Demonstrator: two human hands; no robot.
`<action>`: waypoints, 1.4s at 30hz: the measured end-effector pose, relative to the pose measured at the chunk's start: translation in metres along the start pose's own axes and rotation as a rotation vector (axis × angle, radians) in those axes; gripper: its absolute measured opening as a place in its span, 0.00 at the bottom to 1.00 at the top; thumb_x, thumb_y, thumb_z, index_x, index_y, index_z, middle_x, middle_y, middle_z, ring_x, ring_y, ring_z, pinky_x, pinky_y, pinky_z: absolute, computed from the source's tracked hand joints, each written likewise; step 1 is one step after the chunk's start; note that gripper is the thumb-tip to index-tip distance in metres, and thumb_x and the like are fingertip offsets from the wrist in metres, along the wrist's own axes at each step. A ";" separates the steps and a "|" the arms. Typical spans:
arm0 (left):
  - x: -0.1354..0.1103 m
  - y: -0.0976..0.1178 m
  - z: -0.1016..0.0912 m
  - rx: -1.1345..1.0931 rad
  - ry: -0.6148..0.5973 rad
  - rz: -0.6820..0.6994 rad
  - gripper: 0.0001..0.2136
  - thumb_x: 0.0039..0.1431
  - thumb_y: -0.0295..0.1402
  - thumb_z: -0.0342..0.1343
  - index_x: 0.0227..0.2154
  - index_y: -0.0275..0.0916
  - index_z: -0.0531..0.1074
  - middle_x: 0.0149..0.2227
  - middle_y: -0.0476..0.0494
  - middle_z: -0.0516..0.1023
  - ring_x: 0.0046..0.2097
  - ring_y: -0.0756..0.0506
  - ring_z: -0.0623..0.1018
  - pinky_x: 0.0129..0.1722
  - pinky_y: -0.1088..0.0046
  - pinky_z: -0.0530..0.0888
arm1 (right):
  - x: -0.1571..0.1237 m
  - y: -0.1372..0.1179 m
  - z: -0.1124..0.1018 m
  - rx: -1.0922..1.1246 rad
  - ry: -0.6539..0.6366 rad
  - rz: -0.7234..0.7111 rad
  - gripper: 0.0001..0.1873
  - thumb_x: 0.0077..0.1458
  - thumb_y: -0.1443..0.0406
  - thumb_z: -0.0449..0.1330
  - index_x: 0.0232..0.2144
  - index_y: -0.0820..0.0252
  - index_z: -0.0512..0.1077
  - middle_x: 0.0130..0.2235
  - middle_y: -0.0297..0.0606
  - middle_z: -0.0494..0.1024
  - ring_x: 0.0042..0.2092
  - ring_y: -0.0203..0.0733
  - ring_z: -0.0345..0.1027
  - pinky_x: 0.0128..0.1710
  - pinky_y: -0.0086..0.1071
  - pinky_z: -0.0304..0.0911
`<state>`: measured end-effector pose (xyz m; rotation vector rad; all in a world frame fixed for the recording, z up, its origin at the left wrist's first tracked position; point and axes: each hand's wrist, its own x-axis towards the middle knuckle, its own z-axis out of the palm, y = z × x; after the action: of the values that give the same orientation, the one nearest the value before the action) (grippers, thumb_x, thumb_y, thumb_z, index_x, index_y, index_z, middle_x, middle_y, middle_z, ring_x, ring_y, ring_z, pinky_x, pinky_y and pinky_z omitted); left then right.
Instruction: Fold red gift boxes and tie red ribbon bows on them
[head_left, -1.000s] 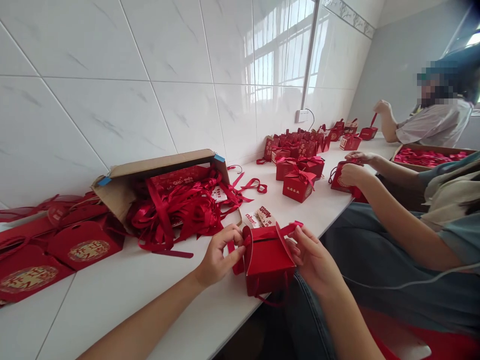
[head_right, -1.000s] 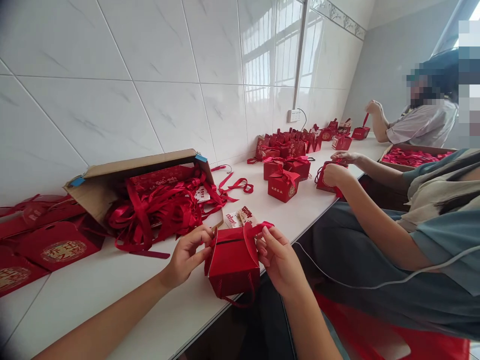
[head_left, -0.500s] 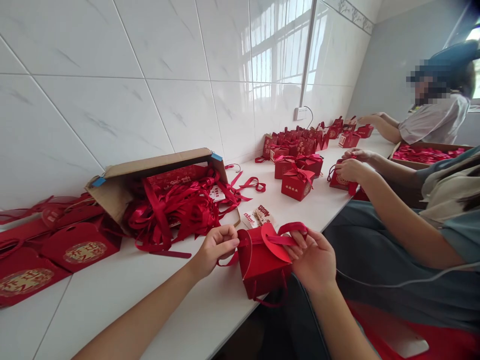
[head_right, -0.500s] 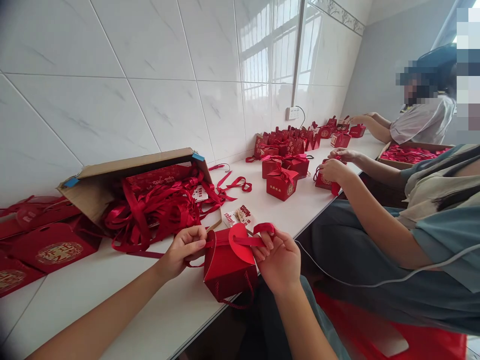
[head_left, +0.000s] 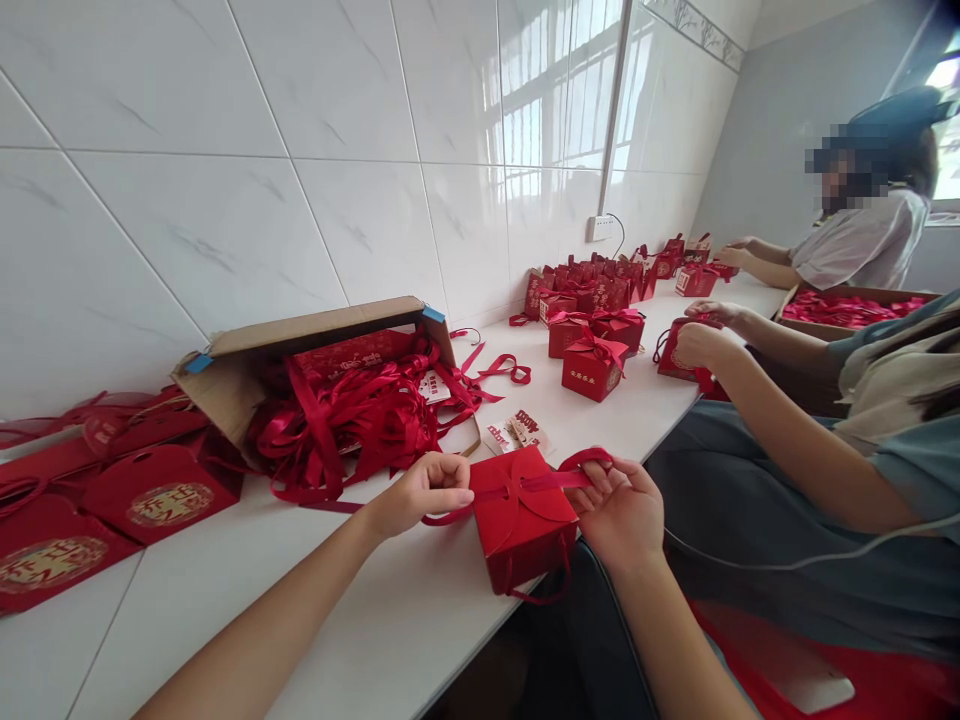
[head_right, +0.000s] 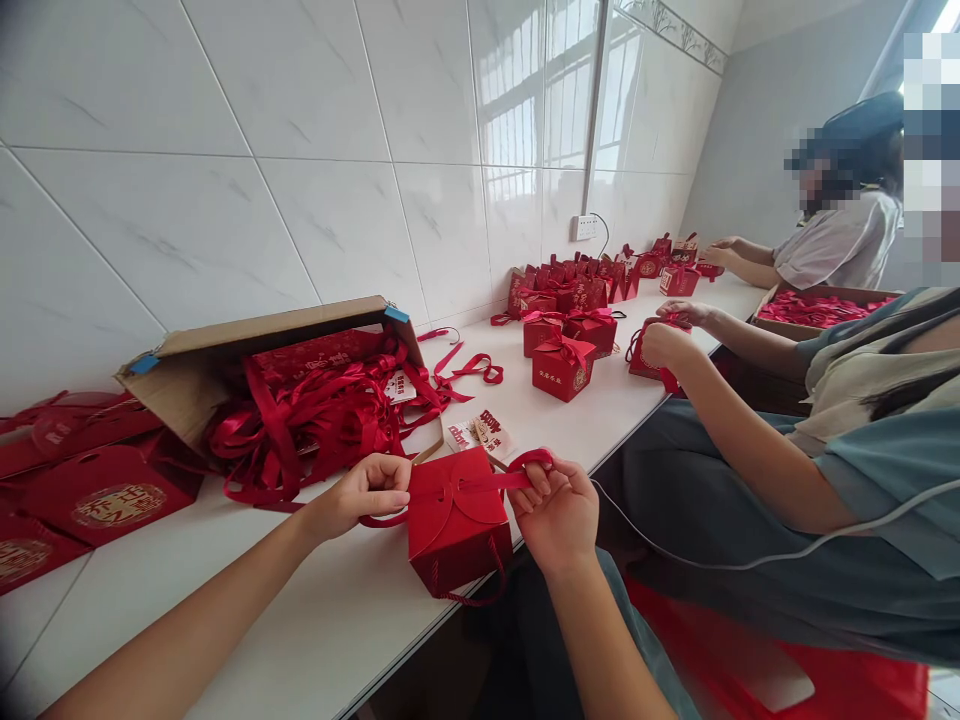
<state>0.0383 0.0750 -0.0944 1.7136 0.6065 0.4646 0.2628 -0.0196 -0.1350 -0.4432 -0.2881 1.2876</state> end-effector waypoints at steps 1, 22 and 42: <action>0.000 0.002 -0.001 0.000 -0.023 -0.015 0.16 0.48 0.39 0.61 0.18 0.38 0.61 0.17 0.56 0.56 0.21 0.55 0.53 0.21 0.75 0.48 | 0.000 0.001 0.000 0.003 0.000 -0.001 0.13 0.42 0.64 0.59 0.17 0.57 0.56 0.19 0.25 0.50 0.19 0.29 0.43 0.18 0.24 0.51; 0.010 -0.015 -0.008 -0.016 0.392 0.134 0.09 0.46 0.35 0.63 0.27 0.38 0.69 0.27 0.51 0.67 0.29 0.51 0.66 0.29 0.76 0.63 | 0.010 0.012 -0.009 -0.439 -0.027 0.033 0.17 0.43 0.56 0.67 0.25 0.59 0.65 0.22 0.27 0.66 0.19 0.27 0.51 0.19 0.23 0.47; -0.001 0.006 0.011 0.130 0.171 -0.341 0.18 0.55 0.40 0.44 0.17 0.37 0.70 0.05 0.54 0.56 0.11 0.51 0.59 0.17 0.75 0.59 | -0.025 -0.030 -0.009 -1.554 -0.297 0.236 0.25 0.61 0.44 0.45 0.28 0.56 0.67 0.16 0.30 0.68 0.21 0.36 0.61 0.24 0.31 0.55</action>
<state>0.0450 0.0648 -0.0912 1.6587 1.0517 0.3355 0.2857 -0.0515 -0.1279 -1.6150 -1.5466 1.1323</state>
